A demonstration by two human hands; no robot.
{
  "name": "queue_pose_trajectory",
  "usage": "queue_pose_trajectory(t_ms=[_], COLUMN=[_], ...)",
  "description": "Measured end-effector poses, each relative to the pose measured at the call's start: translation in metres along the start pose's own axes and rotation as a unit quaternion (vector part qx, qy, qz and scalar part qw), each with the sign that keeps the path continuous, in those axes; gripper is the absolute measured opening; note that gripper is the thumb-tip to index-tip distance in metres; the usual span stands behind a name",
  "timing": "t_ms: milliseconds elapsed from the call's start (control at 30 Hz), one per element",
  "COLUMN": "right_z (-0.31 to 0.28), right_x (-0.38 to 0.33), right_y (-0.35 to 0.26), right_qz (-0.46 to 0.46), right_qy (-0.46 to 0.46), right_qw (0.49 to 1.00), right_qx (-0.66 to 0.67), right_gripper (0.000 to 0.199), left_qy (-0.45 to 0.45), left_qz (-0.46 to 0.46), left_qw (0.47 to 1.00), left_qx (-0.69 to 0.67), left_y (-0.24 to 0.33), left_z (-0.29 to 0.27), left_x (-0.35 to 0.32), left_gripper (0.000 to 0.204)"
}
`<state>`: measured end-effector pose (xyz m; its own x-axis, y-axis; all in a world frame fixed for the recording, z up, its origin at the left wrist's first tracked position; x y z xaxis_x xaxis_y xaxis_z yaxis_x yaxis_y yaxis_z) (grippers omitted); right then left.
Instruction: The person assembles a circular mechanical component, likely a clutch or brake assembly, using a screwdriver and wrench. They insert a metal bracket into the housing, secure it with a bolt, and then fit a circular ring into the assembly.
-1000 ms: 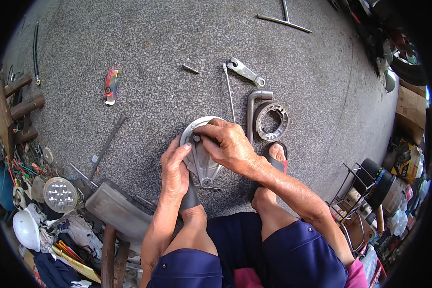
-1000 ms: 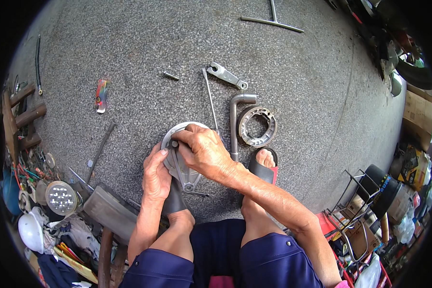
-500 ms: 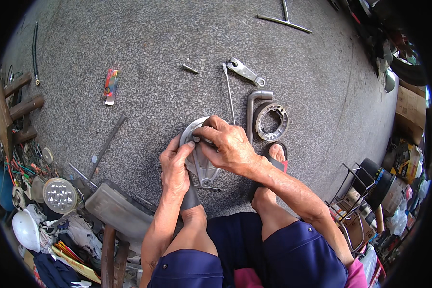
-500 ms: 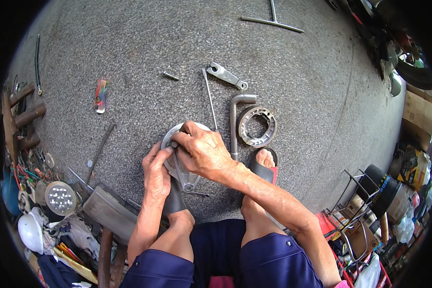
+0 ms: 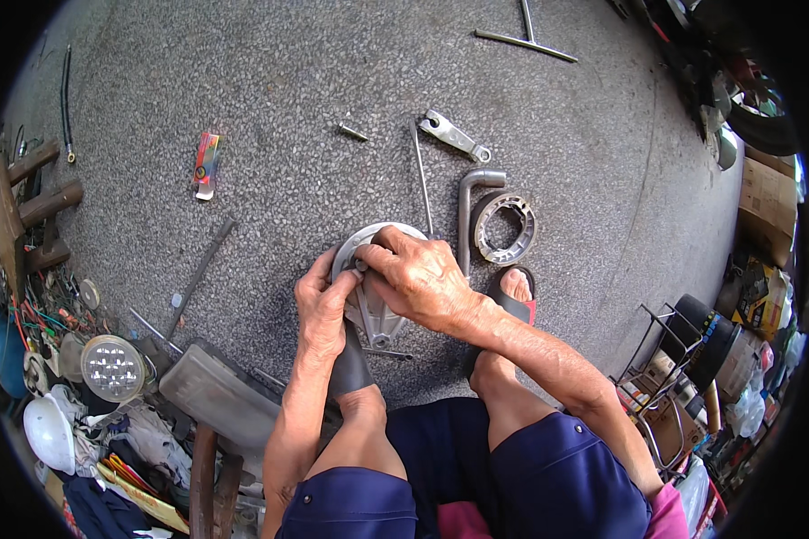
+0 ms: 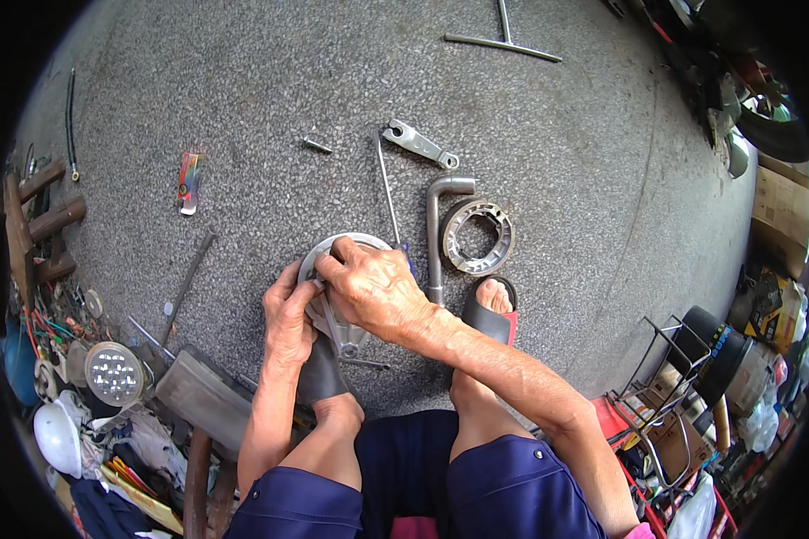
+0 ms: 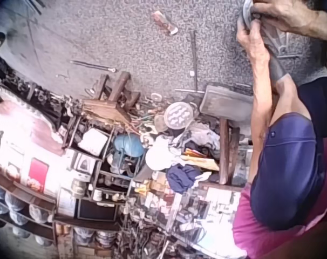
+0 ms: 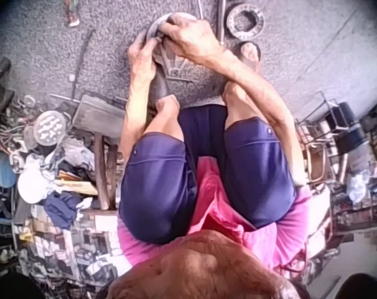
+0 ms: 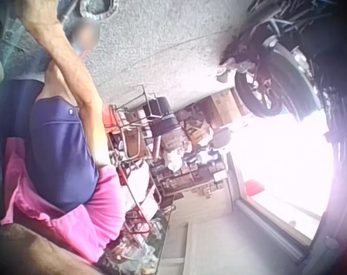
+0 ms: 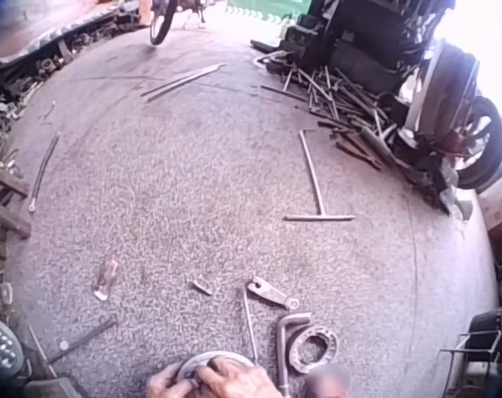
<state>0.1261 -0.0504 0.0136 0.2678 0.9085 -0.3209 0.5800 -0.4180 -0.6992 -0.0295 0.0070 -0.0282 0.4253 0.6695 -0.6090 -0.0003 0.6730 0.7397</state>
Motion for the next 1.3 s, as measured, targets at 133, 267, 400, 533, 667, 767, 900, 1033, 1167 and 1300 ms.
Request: queue_pose_trajectory(t_ms=[133,267,400,533,667,767,900,1033,1167,1300], right_z=[0.001,-0.003,-0.004,-0.005,-0.027,-0.050,-0.076,-0.068,-0.070,-0.074], right_x=[0.000,0.004,0.006,0.006,0.016,0.028,0.045,0.059,0.063,0.042], right_y=[0.000,0.001,0.004,0.007,0.009,0.032,0.065,0.098,0.098,0.065], right_qz=[-0.005,0.003,-0.017,-0.011,0.013,0.090,0.133,0.135,0.152,0.197], right_qy=[0.011,0.006,-0.008,-0.029,-0.092,0.062,0.231,0.158,0.151,0.167], right_qw=[1.000,1.000,1.000,0.999,0.995,0.994,0.953,0.949,0.945,0.957], right_qx=[0.002,0.029,0.017,0.023,0.033,0.021,-0.141,-0.239,-0.248,-0.134], right_gripper=[0.024,0.021,0.025,0.029,0.031,0.030,0.032,0.028,0.028,0.027], left_qy=[-0.039,-0.071,-0.107,-0.096,-0.045,0.019,0.084,0.100,0.118,0.113], left_qz=[-0.030,-0.042,-0.043,-0.041,-0.014,0.014,0.023,0.026,0.012,-0.006], left_qw=[0.999,0.996,0.993,0.994,0.999,0.994,0.979,0.977,0.974,0.970], left_qx=[-0.020,-0.012,-0.003,0.015,-0.010,-0.109,-0.183,-0.187,-0.195,-0.215], left_y=[0.000,0.008,0.017,0.014,0.002,0.004,0.005,0.002,0.001,-0.006], left_z=[-0.004,0.000,0.002,0.003,-0.002,-0.006,-0.011,-0.010,-0.013,-0.023], left_x=[0.007,0.010,0.012,0.014,0.009,0.000,0.003,0.003,0.004,0.008], left_gripper=[0.039,0.040,0.042,0.041,0.042,0.038,0.028,0.027,0.026,0.025])
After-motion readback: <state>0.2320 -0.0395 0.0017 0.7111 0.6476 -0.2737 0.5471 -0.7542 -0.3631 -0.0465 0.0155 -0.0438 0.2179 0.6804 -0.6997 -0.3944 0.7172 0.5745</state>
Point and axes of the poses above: each hand's wrist, its own x-axis towards the middle knuckle, its own z-axis out of the palm, y = z × x, the point moved 2 cm from there along x, towards the middle knuckle, and after that the axes turned 12 degrees about z, right-handed, at the moved point
